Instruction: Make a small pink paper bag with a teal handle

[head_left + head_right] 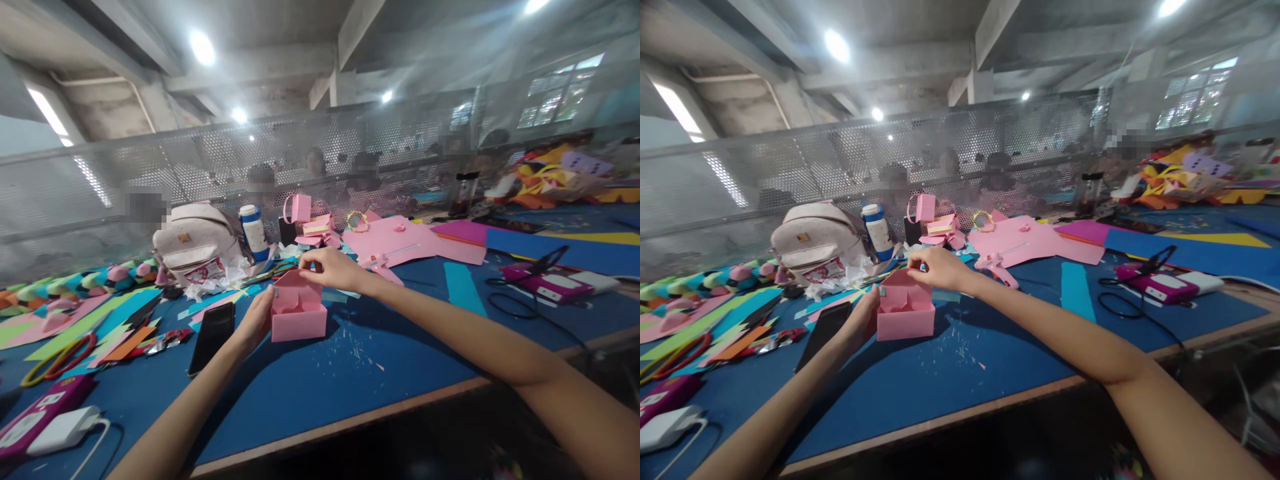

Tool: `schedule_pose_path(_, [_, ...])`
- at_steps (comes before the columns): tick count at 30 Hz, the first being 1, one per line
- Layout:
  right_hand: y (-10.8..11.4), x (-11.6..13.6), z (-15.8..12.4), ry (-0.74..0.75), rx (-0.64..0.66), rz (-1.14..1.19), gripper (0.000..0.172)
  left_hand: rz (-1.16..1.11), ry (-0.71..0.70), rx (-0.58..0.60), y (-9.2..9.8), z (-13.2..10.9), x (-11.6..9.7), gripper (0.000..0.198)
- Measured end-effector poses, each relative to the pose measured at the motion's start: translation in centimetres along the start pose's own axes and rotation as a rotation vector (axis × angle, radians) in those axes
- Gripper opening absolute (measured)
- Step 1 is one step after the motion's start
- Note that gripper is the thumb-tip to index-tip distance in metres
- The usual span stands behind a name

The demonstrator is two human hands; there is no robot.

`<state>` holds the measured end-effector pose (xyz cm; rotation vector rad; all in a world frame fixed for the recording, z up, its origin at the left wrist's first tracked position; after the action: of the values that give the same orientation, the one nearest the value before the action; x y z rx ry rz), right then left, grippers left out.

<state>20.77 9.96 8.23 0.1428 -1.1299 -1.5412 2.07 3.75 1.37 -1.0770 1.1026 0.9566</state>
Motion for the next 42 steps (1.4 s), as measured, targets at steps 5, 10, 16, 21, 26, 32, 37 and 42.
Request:
schedule_pose_path(5, [0.3, 0.1, 0.1, -0.029, -0.008, -0.01, 0.006, 0.005, -0.065, 0.026, 0.0, 0.5, -0.3, 0.069])
schedule_pose_path(10, [0.4, -0.1, 0.2, -0.026, -0.021, -0.022, 0.008, 0.237, -0.255, -0.344, 1.8, 0.9, 0.0, 0.042])
schedule_pose_path(16, [0.4, -0.2, 0.2, -0.031, -0.027, -0.032, 0.007, 0.389, -0.306, -0.475, 2.5, 0.8, -0.1, 0.025])
schedule_pose_path(21, [0.1, 0.0, 0.1, -0.026, -0.006, -0.007, 0.006, 0.398, -0.289, -0.469, 2.2, 0.7, -0.2, 0.022])
schedule_pose_path(26, [-0.1, 0.2, 0.0, -0.005, -0.008, -0.016, 0.006, 0.416, -0.279, -0.459, 2.0, 0.6, -0.3, 0.022])
schedule_pose_path(32, [0.0, 0.2, 0.0, -0.005, -0.022, -0.044, 0.006, 0.386, -0.277, -0.444, 2.1, 0.7, -0.1, 0.027])
schedule_pose_path(37, [0.0, 0.1, 0.1, -0.015, -0.02, -0.035, 0.007, 0.417, -0.258, -0.442, 2.3, 0.9, 0.1, 0.029])
schedule_pose_path(42, [-0.1, 0.2, 0.0, -0.01, -0.001, -0.031, 0.008, 0.433, -0.247, -0.451, 2.3, 0.8, 0.0, 0.023])
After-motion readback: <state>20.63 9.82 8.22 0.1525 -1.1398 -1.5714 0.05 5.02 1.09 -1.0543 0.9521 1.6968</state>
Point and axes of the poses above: each hand's wrist, its own z-axis towards the middle knuckle, its own y-axis out of the back of the hand, x = y × z, the point moved 1 cm from there along z, towards the middle knuckle, and after that the axes turned 9 degrees about z, right-handed, at the moved point
